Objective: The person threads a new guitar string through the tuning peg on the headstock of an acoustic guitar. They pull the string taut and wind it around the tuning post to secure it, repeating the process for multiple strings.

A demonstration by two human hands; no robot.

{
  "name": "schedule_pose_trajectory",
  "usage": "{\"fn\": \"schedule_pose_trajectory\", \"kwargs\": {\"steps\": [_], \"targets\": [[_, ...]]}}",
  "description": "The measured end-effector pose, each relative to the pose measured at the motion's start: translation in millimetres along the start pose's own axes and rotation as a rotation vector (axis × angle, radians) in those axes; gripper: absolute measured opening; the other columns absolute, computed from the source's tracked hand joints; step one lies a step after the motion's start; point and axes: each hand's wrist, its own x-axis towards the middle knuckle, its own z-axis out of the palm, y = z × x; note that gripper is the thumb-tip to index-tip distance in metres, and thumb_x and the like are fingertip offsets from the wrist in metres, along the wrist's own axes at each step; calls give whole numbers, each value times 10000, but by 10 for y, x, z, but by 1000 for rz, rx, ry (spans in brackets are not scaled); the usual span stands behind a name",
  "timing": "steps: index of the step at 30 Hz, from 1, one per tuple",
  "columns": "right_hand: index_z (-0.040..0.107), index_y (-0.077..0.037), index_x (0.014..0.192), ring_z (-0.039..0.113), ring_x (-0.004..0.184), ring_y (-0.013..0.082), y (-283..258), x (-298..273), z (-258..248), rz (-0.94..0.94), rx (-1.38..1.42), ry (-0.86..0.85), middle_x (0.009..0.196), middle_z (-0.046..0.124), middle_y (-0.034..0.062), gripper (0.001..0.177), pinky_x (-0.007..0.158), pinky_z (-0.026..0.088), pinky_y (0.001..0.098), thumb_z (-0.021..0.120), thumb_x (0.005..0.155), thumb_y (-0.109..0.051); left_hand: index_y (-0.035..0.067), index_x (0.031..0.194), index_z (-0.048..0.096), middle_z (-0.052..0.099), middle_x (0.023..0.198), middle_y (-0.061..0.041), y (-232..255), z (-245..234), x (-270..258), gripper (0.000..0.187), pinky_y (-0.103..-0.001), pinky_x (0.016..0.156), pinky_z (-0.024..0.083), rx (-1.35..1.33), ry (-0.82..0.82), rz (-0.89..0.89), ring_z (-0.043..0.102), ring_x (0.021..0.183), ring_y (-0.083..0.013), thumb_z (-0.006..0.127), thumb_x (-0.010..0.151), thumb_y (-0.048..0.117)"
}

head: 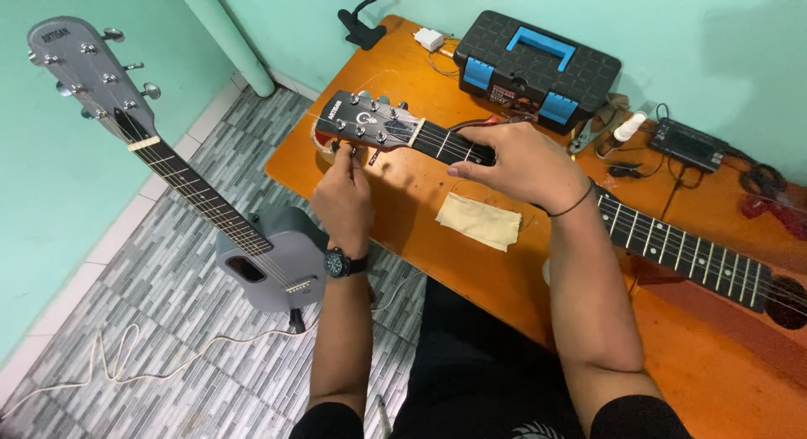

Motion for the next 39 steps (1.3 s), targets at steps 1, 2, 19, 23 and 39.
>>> {"fn": "schedule_pose_trajectory", "kwargs": {"steps": [1,2,19,23,39], "targets": [[708,-67,1326,681,1131,419,10,1,6,-12,11,1,1207,729,210,561,864,560,463,733,897,-427,97,967,703,640,635,-99,-58,34,-3,293,-291,477,423,-88,-68,-78,611,513,-237,569,1077,334],[706,-62,1328,682,1120,431,17,3,12,-24,22,1,1201,729,217,558,856,559,466,732,901,-419,79,963,689,566,529,-68,-117,66,-6,378,-297,424,345,-176,-136,-156,536,446,-201,569,1070,420],[701,-57,1334,661,1161,431,48,-10,-17,-9,30,-8,1234,717,215,571,911,537,481,727,895,-423,142,787,496,310,540,111,120,86,80,488,-154,309,210,-1222,-331,-768,286,337,-9,398,1066,530],[698,-72,1337,656,1167,430,83,-29,-19,-16,31,7,1239,715,215,570,921,535,496,717,903,-442,99,872,537,628,689,-190,-128,183,-12,387,-388,601,505,31,-189,-84,686,705,-408,422,1119,373],[697,-69,1341,679,1128,418,106,23,22,-9,-6,-10,1208,726,210,570,875,555,463,722,900,-429,165,935,627,682,682,-114,-151,88,118,336,-359,549,508,182,-249,9,702,634,-334,466,1106,404]]}}
